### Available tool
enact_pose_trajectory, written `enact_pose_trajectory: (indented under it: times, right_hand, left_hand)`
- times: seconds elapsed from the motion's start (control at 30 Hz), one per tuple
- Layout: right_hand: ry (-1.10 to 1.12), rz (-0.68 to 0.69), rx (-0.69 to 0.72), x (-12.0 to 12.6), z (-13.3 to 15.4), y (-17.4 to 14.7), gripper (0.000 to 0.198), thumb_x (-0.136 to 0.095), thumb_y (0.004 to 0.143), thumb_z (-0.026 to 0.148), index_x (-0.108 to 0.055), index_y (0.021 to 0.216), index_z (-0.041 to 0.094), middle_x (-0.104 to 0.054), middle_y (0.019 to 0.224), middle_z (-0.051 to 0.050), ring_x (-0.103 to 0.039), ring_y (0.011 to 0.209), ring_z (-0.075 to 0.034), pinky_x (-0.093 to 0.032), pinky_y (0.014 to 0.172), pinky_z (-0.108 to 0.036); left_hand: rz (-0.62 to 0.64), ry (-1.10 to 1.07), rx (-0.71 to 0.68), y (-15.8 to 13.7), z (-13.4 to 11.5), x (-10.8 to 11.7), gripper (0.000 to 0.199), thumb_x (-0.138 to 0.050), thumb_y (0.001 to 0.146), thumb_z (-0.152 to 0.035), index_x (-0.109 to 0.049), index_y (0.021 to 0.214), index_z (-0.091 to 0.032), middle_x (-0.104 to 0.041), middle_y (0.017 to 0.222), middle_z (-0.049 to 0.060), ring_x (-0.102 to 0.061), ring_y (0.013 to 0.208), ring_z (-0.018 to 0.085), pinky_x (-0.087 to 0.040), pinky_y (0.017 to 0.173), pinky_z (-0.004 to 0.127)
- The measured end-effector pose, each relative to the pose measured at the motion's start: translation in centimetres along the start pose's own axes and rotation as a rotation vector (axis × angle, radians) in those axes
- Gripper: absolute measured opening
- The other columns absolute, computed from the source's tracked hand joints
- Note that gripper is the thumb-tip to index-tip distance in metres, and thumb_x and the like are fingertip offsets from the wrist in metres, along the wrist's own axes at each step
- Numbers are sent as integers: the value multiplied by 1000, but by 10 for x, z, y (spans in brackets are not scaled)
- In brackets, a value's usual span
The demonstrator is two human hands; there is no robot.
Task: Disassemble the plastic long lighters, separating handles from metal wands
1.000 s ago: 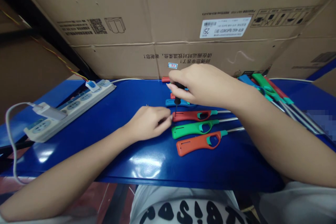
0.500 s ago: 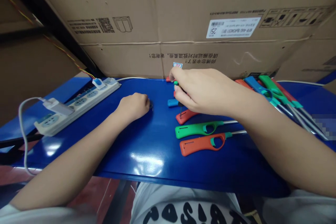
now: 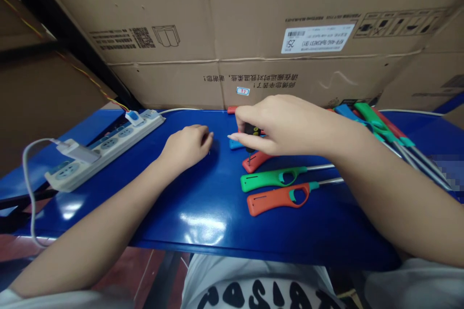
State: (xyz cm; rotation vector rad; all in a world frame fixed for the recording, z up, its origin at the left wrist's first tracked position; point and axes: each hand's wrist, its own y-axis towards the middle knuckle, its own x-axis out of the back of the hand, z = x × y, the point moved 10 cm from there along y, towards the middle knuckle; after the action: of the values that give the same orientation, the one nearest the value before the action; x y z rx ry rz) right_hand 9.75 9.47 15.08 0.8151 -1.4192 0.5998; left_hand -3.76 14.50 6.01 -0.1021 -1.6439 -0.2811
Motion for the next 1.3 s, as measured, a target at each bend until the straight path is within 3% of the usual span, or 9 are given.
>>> enact_pose_trajectory:
  times: [0.13,0.27,0.47,0.63,0.8,0.93,1.1,1.23,1.3]
  right_hand:
    - [60,-3,-12,2,-2,-2,28,-43,100,34,-59,115,16,-72,92,-9,-54,63,-17,-27,58,-30]
    - [-7,20,-25,3,-1,-4,31,-46,100,39,-64,107,15,-72,87,-10,-56,65,-18,-27,60,-30]
    - [84,9,13,3,6,-6,27,-44,99,30,-58,116,16,-73,98,-10,-58,70,-17,-29,59,-29]
    - [-33,8,-39,5,4,-6,33,-43,102,41,-63,106,15,-71,88,-11,-57,66,-19,-28,58,-30]
    - [67,-14,53,6,14,-7,23,-42,99,26,-57,114,16,-71,103,-11,-60,75,-18,-31,60,-29]
    - [-27,-26,7,5,9,-5,29,-43,102,39,-59,107,15,-71,94,-12,-59,71,-20,-30,60,-31]
    - [33,-52,57,5,14,-2,24,-41,100,25,-56,116,13,-71,102,-13,-60,77,-20,-34,64,-30]
    - [-13,-22,3,3,9,-1,35,-42,103,42,-58,112,13,-71,90,-11,-58,70,-20,-32,62,-30]
    - [-6,-20,15,2,10,0,31,-42,103,38,-59,111,14,-71,89,-10,-58,70,-20,-32,62,-30]
  left_hand:
    - [-57,-399,-479,-18,-58,3,23,-56,95,-35,-66,105,-16,-71,102,8,-68,93,22,-54,85,33]
    - [-27,-581,-667,-36,-90,-12,27,-57,99,-30,-63,121,-17,-69,123,11,-63,118,24,-50,105,39]
    - [-28,-712,-590,-31,-88,-28,32,-64,98,-33,-67,126,-18,-74,116,10,-67,114,25,-53,102,42]
    - [-12,-759,-603,-29,-87,-28,26,-67,96,-31,-71,119,-19,-75,116,10,-70,110,25,-55,100,41]
    - [-38,-764,-607,-29,-86,-29,26,-72,92,-32,-72,113,-17,-76,107,9,-72,102,23,-57,92,36]
    - [-33,-740,-620,-30,-87,-28,27,-70,94,-30,-70,117,-16,-76,112,10,-72,105,24,-57,95,39]
    - [-8,-709,-647,-33,-91,-26,25,-64,98,-26,-69,120,-18,-75,119,10,-70,114,25,-55,102,41]
    - [-20,-697,-664,-34,-90,-24,30,-61,98,-22,-65,127,-18,-71,128,12,-66,124,26,-52,108,43]
    - [-4,-703,-651,-33,-89,-25,28,-61,97,-23,-66,124,-17,-73,124,12,-68,120,25,-54,105,42]
